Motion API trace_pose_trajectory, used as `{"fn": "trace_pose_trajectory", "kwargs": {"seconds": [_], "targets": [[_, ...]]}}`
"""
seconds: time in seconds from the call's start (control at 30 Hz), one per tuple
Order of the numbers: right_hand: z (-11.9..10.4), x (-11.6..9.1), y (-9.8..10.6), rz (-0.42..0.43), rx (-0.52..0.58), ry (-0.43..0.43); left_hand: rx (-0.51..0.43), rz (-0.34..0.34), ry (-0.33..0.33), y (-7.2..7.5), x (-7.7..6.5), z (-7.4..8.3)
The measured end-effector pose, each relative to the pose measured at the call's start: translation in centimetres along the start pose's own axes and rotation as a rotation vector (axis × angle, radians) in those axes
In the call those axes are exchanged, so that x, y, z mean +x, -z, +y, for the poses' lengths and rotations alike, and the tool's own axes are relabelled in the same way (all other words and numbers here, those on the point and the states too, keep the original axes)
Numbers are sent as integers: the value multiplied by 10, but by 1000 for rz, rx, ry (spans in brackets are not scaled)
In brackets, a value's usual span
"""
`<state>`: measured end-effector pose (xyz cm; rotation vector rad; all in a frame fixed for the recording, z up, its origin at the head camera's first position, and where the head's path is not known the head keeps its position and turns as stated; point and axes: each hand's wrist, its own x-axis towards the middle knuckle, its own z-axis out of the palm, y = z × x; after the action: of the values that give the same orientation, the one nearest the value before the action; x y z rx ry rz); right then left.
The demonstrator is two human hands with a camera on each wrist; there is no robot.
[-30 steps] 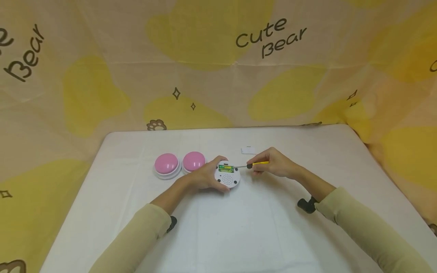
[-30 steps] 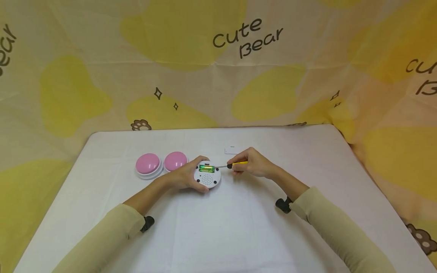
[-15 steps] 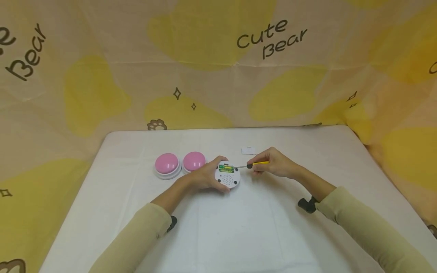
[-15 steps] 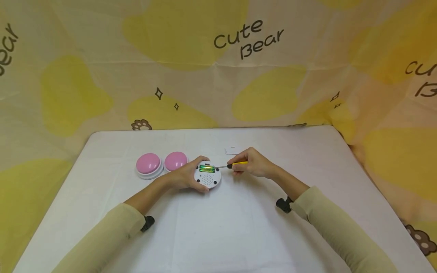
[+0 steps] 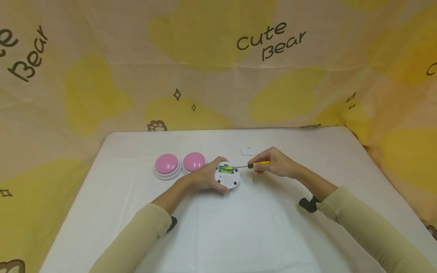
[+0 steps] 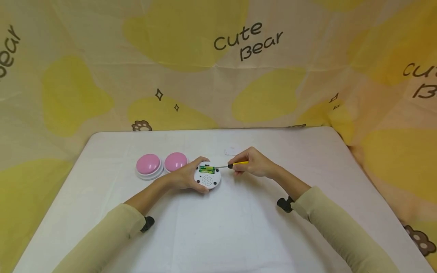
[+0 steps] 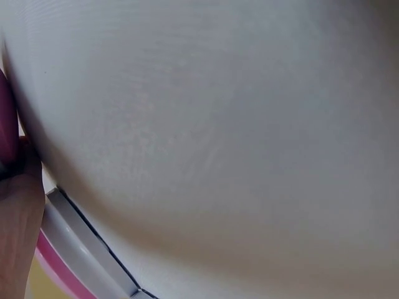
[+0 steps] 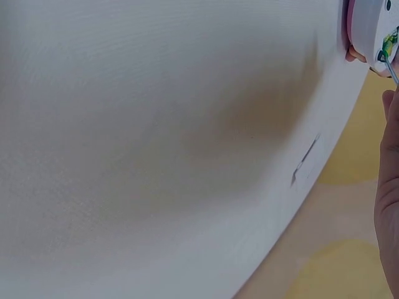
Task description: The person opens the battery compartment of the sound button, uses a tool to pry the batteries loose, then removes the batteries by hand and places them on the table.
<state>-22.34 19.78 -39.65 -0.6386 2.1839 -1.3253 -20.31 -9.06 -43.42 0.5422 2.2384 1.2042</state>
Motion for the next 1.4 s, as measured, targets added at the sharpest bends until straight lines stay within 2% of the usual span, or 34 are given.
{"fn": "trace_pose_trajectory", "kwargs": {"seconds": [0.3, 0.53, 0.83, 1.0, 1.2, 1.3, 1.4], "targets": [[-1, -4, 0, -2, -34, -18, 19, -4, 4, -3, 4, -3], [-2, -6, 0, 1, -31, -13, -3, 0, 2, -2, 2, 0], [-3, -7, 0, 1, -47, -30, 8, 6, 26, -3, 1, 0], [-3, -8, 1, 7, -59, -34, 9, 21, 35, -4, 0, 1], [-2, -11, 4, 19, -64, -23, 64, 63, -33, -4, 0, 2], [-3, -13, 7, 21, -64, -16, 85, 74, -22, -4, 0, 3], [-4, -13, 9, 31, -68, -9, 48, 86, -5, -5, 0, 4]]}}
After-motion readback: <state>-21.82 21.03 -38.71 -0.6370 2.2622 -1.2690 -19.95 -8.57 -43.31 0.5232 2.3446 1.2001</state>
